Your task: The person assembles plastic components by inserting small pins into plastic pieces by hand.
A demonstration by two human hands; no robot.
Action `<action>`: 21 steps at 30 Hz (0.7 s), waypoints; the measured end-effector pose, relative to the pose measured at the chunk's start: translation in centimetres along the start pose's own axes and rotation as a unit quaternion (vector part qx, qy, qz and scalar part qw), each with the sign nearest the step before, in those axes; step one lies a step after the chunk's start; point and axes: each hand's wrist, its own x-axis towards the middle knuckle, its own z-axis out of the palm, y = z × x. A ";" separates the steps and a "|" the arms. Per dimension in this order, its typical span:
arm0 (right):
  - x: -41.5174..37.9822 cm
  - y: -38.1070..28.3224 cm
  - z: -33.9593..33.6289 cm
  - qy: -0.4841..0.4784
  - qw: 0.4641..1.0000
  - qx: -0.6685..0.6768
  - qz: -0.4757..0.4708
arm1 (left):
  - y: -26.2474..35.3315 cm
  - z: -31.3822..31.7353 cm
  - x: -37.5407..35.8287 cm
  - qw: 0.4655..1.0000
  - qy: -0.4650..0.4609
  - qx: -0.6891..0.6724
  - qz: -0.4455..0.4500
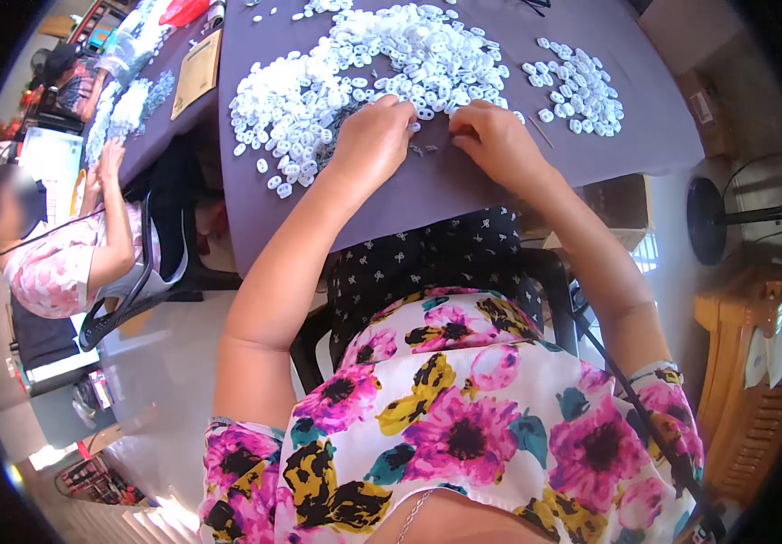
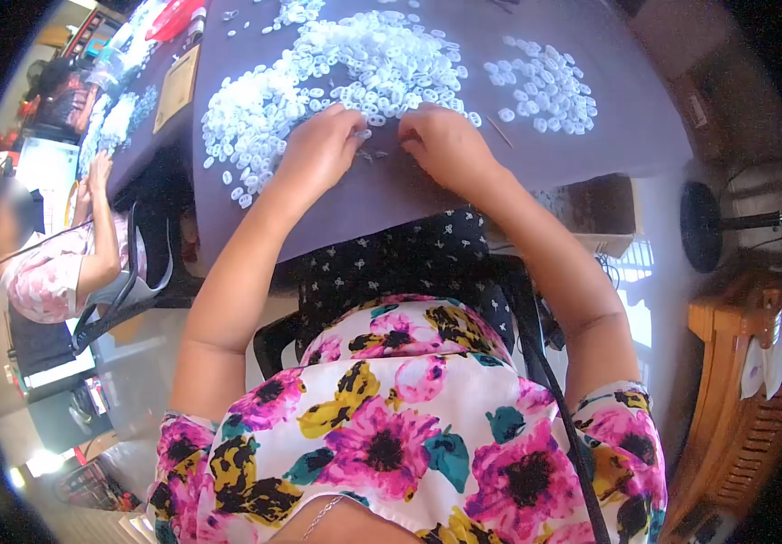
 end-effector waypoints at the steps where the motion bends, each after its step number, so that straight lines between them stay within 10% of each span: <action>1: 0.2 0.1 0.1 0.001 1.000 -0.001 0.000 | 0.0 -0.1 0.0 1.000 -0.002 -0.005 -0.002; 13: -0.6 -0.8 0.1 -0.040 0.997 -0.059 0.002 | 1.4 -0.2 -1.6 0.997 0.019 -0.072 0.003; 21: -3.3 -1.6 -0.7 0.034 0.988 0.133 0.066 | 1.6 0.8 -1.0 0.999 -0.029 -0.004 0.023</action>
